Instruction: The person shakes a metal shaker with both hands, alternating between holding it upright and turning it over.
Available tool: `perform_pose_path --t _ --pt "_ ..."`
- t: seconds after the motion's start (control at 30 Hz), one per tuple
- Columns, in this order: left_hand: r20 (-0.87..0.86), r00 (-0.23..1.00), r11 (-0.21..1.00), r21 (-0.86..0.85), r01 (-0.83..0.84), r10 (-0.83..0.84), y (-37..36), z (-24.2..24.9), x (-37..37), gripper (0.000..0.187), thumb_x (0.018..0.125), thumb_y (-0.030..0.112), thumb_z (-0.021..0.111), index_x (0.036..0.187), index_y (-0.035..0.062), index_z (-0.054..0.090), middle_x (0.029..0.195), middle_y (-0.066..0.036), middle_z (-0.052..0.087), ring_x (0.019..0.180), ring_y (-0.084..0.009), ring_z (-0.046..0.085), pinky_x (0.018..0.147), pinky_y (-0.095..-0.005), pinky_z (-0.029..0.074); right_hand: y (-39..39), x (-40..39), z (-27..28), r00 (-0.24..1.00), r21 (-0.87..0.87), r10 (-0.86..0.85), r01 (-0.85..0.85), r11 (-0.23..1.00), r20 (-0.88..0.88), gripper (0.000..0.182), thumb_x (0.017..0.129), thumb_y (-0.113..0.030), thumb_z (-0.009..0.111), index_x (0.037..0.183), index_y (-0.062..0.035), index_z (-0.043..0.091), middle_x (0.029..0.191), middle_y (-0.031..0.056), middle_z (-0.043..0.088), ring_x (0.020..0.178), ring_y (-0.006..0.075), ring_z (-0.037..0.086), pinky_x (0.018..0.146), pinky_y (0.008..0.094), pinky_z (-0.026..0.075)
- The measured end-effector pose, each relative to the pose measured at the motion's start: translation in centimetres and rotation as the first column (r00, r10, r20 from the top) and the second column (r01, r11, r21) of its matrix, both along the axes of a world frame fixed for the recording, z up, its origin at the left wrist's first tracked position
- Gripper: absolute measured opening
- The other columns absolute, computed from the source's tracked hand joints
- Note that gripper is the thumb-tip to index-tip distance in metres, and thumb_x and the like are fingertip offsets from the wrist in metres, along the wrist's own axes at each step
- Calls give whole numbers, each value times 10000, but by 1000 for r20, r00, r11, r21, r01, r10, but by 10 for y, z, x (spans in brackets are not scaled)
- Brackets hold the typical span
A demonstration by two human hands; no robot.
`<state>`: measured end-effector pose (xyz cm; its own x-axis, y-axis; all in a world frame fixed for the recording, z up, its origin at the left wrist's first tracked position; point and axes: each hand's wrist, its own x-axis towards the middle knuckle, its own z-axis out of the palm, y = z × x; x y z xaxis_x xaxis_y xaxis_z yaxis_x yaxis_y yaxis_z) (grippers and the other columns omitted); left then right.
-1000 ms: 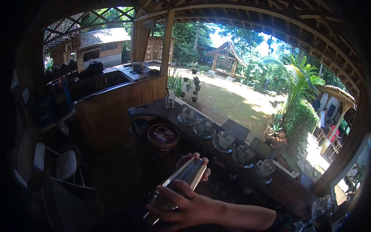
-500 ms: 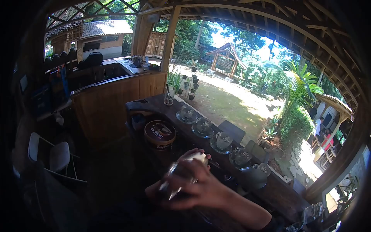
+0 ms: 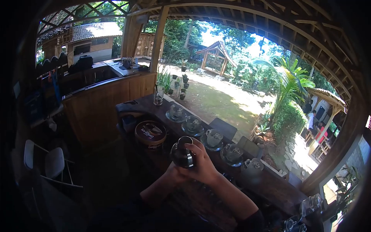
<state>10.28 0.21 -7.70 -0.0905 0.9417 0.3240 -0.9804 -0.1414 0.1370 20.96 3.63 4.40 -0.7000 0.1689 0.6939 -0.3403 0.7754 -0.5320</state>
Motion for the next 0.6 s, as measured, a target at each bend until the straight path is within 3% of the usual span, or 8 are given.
perform_pose_path --t 0.07,0.1,0.17,0.4,0.47,0.5,0.53,0.6 --pt "217 975 965 263 -4 -56 1 -2 8 321 892 278 510 1147 83 506 1164 -87 516 1042 -208 542 841 -348 495 -14 8 8 996 396 93 -82 915 -7 684 539 -184 812 1138 -250 489 1245 137 416 1155 402 406 865 490 432" --pt "-258 868 901 217 -376 424 -25 -14 8 348 950 309 399 1236 112 426 1290 -66 424 1200 -254 415 954 -445 408 -32 11 19 979 653 204 -160 741 8 747 554 -147 769 1186 -350 426 1281 93 409 1164 384 405 869 516 414" --pt "-110 993 959 272 80 -51 -19 22 -17 322 936 344 403 1130 118 525 1163 -118 518 1034 -383 492 794 -490 493 -70 23 21 940 890 339 -135 434 -23 685 584 -175 714 1148 -452 442 1297 16 424 1145 401 421 873 556 400" --pt "51 999 995 103 6 -12 -10 16 1 273 953 254 397 1202 143 419 1170 -19 489 1076 -162 499 830 -361 492 -10 -2 17 997 311 54 -32 950 -61 690 583 -239 823 1169 -178 464 1211 146 451 1128 406 450 885 526 411" --pt "310 787 763 580 288 -533 -20 31 16 262 937 275 410 1128 103 465 1102 -55 501 997 -145 526 827 -321 473 -24 6 24 990 541 118 -57 839 -78 660 598 -224 801 1164 -250 463 1225 105 454 1127 388 458 878 539 407" --pt "316 942 949 314 9 -114 -40 30 18 317 958 298 377 1211 113 429 1202 -94 475 1116 -234 470 888 -391 470 -45 13 38 977 725 208 -112 679 -45 632 608 -208 780 1149 -302 466 1233 79 454 1132 386 454 881 549 399" --pt "-176 984 945 319 71 -14 -36 35 -13 339 964 333 340 1178 102 465 1208 -138 465 1079 -345 469 866 -478 474 -65 22 47 958 861 287 -157 483 14 613 618 -193 759 1134 -353 470 1241 53 453 1137 384 451 885 559 391" --pt "-181 981 835 527 156 -69 -30 46 -18 368 961 364 326 1143 95 498 1200 -158 463 1032 -403 470 828 -528 477 -82 34 41 947 856 321 -184 483 23 614 620 -171 738 1121 -399 467 1251 30 451 1136 388 447 880 558 396"
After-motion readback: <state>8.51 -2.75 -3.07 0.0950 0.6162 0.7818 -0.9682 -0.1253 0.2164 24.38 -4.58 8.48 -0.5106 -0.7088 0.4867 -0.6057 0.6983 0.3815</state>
